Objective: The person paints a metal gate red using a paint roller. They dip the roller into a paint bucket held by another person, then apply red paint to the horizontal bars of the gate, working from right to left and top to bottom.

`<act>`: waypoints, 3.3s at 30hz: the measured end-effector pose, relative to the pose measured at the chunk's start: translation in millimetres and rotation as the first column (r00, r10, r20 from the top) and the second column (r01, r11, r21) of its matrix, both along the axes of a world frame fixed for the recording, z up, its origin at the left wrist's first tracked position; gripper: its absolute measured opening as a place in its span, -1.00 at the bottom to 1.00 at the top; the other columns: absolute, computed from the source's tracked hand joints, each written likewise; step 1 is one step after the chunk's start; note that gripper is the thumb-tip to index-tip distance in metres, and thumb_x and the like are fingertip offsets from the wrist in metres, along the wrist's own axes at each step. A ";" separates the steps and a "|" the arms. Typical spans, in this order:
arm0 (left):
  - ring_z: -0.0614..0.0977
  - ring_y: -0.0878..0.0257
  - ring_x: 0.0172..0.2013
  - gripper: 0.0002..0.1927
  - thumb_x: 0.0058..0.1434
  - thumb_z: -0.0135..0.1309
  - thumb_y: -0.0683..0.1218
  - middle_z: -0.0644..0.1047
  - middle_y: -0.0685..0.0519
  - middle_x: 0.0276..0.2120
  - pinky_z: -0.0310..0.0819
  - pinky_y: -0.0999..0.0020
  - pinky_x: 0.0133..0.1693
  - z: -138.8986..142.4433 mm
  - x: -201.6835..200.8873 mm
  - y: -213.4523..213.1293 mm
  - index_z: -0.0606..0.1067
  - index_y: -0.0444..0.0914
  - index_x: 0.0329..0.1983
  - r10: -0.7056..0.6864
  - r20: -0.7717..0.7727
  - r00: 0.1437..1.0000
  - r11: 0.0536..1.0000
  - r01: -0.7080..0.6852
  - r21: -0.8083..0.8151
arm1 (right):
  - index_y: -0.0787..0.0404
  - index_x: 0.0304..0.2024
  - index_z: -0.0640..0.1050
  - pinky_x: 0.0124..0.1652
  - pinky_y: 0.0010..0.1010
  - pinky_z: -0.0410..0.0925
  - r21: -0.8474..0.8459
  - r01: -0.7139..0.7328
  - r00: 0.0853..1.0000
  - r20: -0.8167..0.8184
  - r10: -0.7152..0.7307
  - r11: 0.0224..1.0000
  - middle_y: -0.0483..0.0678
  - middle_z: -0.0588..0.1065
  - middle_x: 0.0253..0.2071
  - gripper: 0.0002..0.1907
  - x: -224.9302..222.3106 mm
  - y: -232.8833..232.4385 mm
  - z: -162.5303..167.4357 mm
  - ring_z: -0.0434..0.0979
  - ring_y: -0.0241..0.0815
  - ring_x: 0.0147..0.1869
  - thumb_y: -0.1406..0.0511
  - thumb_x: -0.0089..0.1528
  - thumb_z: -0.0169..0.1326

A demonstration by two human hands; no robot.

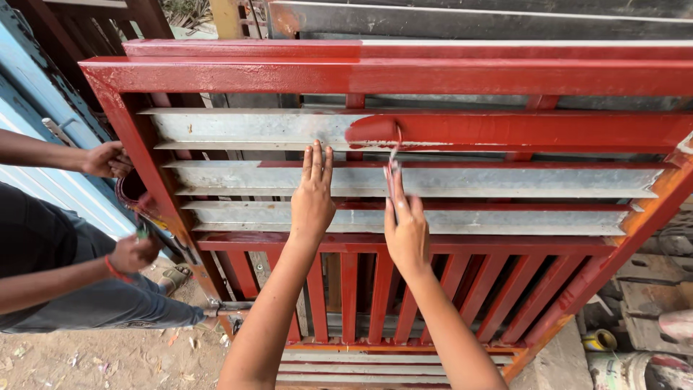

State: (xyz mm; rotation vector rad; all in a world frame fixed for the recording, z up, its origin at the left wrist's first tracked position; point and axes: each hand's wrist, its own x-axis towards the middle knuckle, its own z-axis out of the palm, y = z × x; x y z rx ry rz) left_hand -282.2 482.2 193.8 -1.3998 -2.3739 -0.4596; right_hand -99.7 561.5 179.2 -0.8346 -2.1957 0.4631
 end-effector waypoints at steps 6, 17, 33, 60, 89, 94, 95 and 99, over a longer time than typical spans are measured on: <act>0.14 0.17 0.51 -0.06 0.03 -0.02 -0.39 0.09 0.02 0.54 0.51 0.41 0.14 -6.1 -14.7 -10.0 0.13 -0.17 0.56 -0.028 0.143 0.989 0.999 0.023 0.036 | -0.02 0.56 0.07 -0.24 -0.15 0.48 0.021 -0.017 0.997 -0.077 0.019 1.000 0.24 0.49 -0.15 -0.28 -26.4 -16.8 3.8 0.59 0.08 -0.21 0.35 0.40 -0.01; 0.20 -0.06 0.46 -0.14 0.04 -0.09 -0.37 0.07 -0.20 0.50 0.17 -0.01 0.33 -25.6 -66.1 -58.6 0.11 -0.37 0.51 0.224 0.058 0.973 0.964 -0.230 0.136 | 0.03 0.58 -0.01 -0.28 -0.14 0.48 0.066 -0.020 0.996 -0.083 0.025 0.998 0.24 0.42 -0.14 -0.19 -49.9 -36.4 3.6 0.54 0.06 -0.27 0.39 0.35 -0.01; 0.31 -0.05 0.33 -0.02 -0.08 -0.08 -0.42 0.13 0.03 0.52 0.33 0.06 0.19 -12.3 -72.3 -74.4 0.15 -0.25 0.53 0.208 0.126 0.970 0.972 -0.219 0.082 | -0.03 0.57 -0.04 -0.30 -0.03 0.43 -0.096 -0.020 0.999 0.035 0.023 0.995 0.31 0.38 -0.16 -0.21 -76.0 -72.4 0.5 0.53 0.21 -0.31 0.37 0.37 -0.03; 0.08 -0.02 0.50 -0.04 0.04 -0.02 -0.32 0.01 -0.10 0.54 0.00 -0.08 0.39 -29.9 -178.3 -150.2 0.06 -0.15 0.58 0.327 0.038 0.944 0.945 -0.327 0.011 | 0.12 0.56 0.01 -0.26 -0.02 0.44 -0.082 0.027 0.990 0.139 -0.015 0.996 0.38 0.41 -0.10 -0.26 -150.8 -139.5 19.1 0.57 0.28 -0.26 0.32 0.38 -0.06; 0.01 -0.03 0.52 -0.05 0.06 0.00 -0.26 -0.05 -0.21 0.54 0.10 -0.01 0.36 -57.4 -178.4 -159.7 -0.01 -0.22 0.57 0.307 0.085 0.948 0.951 -0.305 -0.043 | 0.11 0.53 0.10 -0.26 -0.05 0.50 -0.087 -0.074 0.983 0.160 0.087 0.993 0.32 0.49 -0.16 -0.31 -211.2 -173.0 52.6 0.61 0.27 -0.27 0.28 0.35 -0.07; 0.01 -0.04 0.53 -0.10 0.15 -0.01 -0.21 -0.01 -0.22 0.54 -0.13 -0.14 0.43 -78.4 -182.3 -166.7 0.01 -0.20 0.60 0.310 -0.055 0.949 0.947 -0.303 0.102 | 0.14 0.51 0.09 -0.32 -0.05 0.50 -0.130 -0.063 0.982 0.167 0.085 0.989 0.35 0.47 -0.12 -0.27 -211.2 -188.9 10.7 0.61 0.26 -0.31 0.29 0.30 -0.02; 0.02 -0.02 0.53 -0.09 0.14 -0.01 -0.21 0.00 -0.21 0.54 -0.15 -0.16 0.42 -81.1 -183.6 -168.2 0.01 -0.18 0.59 0.310 -0.043 0.950 0.948 -0.306 0.088 | 0.15 0.51 0.08 -0.32 -0.04 0.49 -0.116 -0.066 0.988 0.131 0.081 0.991 0.33 0.48 -0.16 -0.25 -218.0 -190.0 6.2 0.60 0.26 -0.31 0.29 0.30 -0.01; 0.05 -0.03 0.52 -0.11 0.15 0.00 -0.14 0.03 -0.23 0.52 -0.20 -0.20 0.42 -83.2 -188.5 -169.8 0.02 -0.19 0.57 0.277 0.028 0.960 0.954 -0.278 0.112 | 0.06 0.53 0.14 -0.23 -0.04 0.48 0.004 -0.020 0.998 -0.058 0.020 1.000 0.27 0.49 -0.19 -0.27 -258.2 -199.1 11.7 0.59 0.25 -0.24 0.31 0.32 0.02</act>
